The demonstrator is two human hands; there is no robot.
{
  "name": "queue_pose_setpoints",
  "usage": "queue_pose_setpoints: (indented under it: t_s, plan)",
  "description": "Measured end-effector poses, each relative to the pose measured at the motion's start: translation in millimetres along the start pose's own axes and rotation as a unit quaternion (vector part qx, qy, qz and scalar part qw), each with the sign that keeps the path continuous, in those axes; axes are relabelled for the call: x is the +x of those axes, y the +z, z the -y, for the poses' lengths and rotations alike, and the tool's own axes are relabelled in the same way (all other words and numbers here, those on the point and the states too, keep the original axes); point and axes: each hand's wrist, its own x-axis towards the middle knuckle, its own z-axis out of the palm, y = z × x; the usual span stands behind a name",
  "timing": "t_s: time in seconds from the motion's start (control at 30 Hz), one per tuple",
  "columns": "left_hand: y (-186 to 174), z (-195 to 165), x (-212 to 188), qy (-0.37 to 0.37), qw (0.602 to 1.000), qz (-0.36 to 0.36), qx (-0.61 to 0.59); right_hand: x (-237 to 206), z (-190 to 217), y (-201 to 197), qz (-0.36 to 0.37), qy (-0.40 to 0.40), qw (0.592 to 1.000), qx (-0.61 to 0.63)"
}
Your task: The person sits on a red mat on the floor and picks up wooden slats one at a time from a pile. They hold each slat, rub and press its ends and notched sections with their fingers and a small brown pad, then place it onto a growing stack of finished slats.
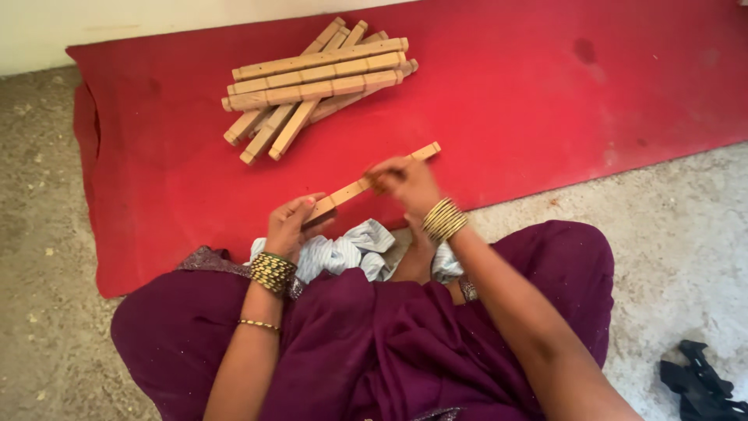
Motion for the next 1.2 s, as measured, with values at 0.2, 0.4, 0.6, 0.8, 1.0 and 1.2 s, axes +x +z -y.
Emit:
queue_pose_setpoints:
  t_s: [0.2, 0.4, 0.6, 0.8, 1.0, 1.2]
  plan:
    - [-6.4, 12.8, 12.1, 0.005, 1.000, 0.001, -0.030, -21.8, 32.9, 101.4, -0.017, -0.225, 0.963, -0.150]
    - [-3.8, 8.6, 2.2, 0.028, 0.998, -0.002, -0.047, -14.1, 25.0, 79.6, -0.025, -0.234, 0.897, -0.375]
    - [8.5, -4.4, -6.1, 0.025, 0.998, -0.017, -0.051, 17.0, -27.4, -65.5, -0.171, -0.113, 0.844, -0.495]
    - [9.9, -9.9, -5.0, 0.021, 0.999, -0.031, -0.038, 27.9, -33.9, -52.5, -0.159, -0.056, 0.878, -0.448]
    - [5.8, -6.7, -10.0, -0.001, 0.999, -0.037, -0.018, -11.9, 15.7, 70.1, 0.036, -0.296, 0.893, -0.338]
    - [8.0, -12.6, -15.1, 0.012, 0.999, -0.038, -0.034, -5.5, 9.2, 40.9, -0.018, -0.257, 0.897, -0.360]
